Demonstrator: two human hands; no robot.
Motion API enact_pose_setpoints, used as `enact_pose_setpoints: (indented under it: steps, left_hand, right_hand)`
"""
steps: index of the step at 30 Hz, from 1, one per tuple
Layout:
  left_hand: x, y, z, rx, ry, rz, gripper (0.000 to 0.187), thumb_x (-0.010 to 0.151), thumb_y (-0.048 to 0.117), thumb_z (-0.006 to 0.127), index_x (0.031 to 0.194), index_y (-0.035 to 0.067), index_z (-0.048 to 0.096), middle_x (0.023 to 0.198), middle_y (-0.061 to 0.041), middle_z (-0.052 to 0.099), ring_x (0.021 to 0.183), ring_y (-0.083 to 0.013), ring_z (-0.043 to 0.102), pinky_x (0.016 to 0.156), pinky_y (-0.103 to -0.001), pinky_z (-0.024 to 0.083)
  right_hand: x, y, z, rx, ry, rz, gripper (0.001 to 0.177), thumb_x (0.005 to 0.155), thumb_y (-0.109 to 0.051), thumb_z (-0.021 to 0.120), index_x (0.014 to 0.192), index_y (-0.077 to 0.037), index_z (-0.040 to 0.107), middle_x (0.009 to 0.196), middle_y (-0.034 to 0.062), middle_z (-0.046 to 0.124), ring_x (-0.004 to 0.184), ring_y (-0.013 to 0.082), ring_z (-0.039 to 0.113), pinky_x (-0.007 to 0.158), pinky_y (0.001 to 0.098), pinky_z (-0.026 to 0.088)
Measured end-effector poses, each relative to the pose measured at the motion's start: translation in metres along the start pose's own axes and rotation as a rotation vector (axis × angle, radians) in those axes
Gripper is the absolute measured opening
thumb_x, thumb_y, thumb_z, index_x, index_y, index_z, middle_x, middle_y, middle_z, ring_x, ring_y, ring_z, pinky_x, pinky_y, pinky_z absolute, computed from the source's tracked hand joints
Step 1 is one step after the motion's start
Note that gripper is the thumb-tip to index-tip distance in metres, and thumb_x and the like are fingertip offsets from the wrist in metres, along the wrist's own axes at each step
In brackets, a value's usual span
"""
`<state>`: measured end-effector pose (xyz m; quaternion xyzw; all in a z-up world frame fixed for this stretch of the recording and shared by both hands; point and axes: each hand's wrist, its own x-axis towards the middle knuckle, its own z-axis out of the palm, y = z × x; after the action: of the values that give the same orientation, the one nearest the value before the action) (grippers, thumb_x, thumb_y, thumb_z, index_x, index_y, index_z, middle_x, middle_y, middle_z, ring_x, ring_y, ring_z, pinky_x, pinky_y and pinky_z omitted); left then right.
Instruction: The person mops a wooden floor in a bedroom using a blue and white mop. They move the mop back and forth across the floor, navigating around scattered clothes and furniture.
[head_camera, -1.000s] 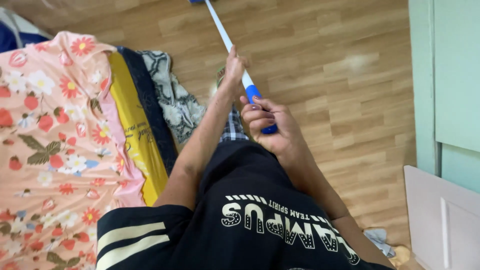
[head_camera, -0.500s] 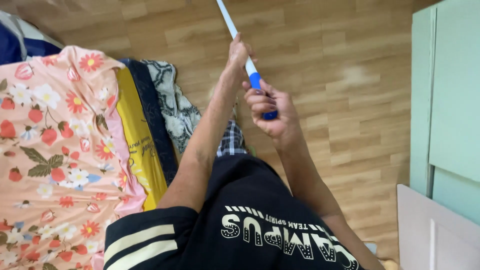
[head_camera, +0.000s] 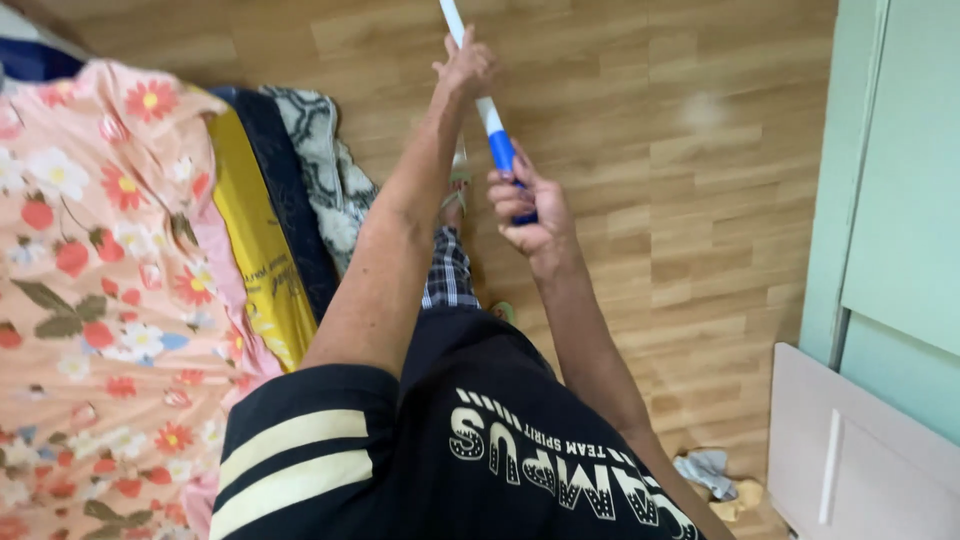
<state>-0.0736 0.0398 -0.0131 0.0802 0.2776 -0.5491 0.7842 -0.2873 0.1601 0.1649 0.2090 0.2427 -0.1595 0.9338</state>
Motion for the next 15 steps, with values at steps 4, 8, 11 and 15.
enact_pose_setpoints:
  steps: [4,8,11,15]
  left_hand:
    - [-0.06,-0.036,-0.032,1.314,0.619,0.427,0.073,0.089,0.07,0.033,0.158,0.056,0.013,0.154,-0.012,0.033,0.15,-0.0412,0.035,0.113,-0.074,0.029]
    - [-0.136,-0.078,-0.091,2.924,0.009,-0.172,0.039,0.098,0.044,0.035,0.128,0.038,0.06,0.149,0.0,0.033,0.135,-0.0456,0.02,0.096,-0.076,0.03]
    - [-0.201,-0.118,-0.157,3.242,-0.608,-0.178,0.031,0.103,0.033,0.035,0.115,0.035,0.064,0.123,-0.005,0.051,0.112,-0.0437,0.038,0.078,-0.06,0.038]
    - [-0.3,-0.188,-0.246,3.265,-0.868,-0.327,0.036,0.097,0.04,0.035,0.11,0.038,0.068,0.112,0.0,0.066,0.105,-0.032,0.057,0.078,-0.049,0.049]
  right_hand:
    - [-0.074,0.022,-0.028,0.113,0.0,0.065,0.022,0.105,-0.003,0.055,0.125,-0.011,0.058,0.093,0.005,0.044,0.06,0.0026,0.037,0.044,0.0106,0.031]
    - [-0.171,0.053,-0.067,0.207,0.021,0.152,0.013,0.106,-0.008,0.054,0.103,-0.002,0.043,0.092,0.004,0.043,0.06,0.0034,0.037,0.044,0.0135,0.032]
    - [-0.255,0.082,-0.117,0.179,0.058,0.128,0.013,0.106,-0.009,0.054,0.103,-0.002,0.044,0.089,0.0026,0.043,0.06,0.002,0.037,0.043,0.0124,0.031]
    - [-0.381,0.109,-0.207,-0.06,0.239,0.029,0.009,0.104,-0.013,0.055,0.096,-0.011,0.051,0.085,-0.0041,0.043,0.055,-0.0004,0.036,0.037,0.0082,0.028]
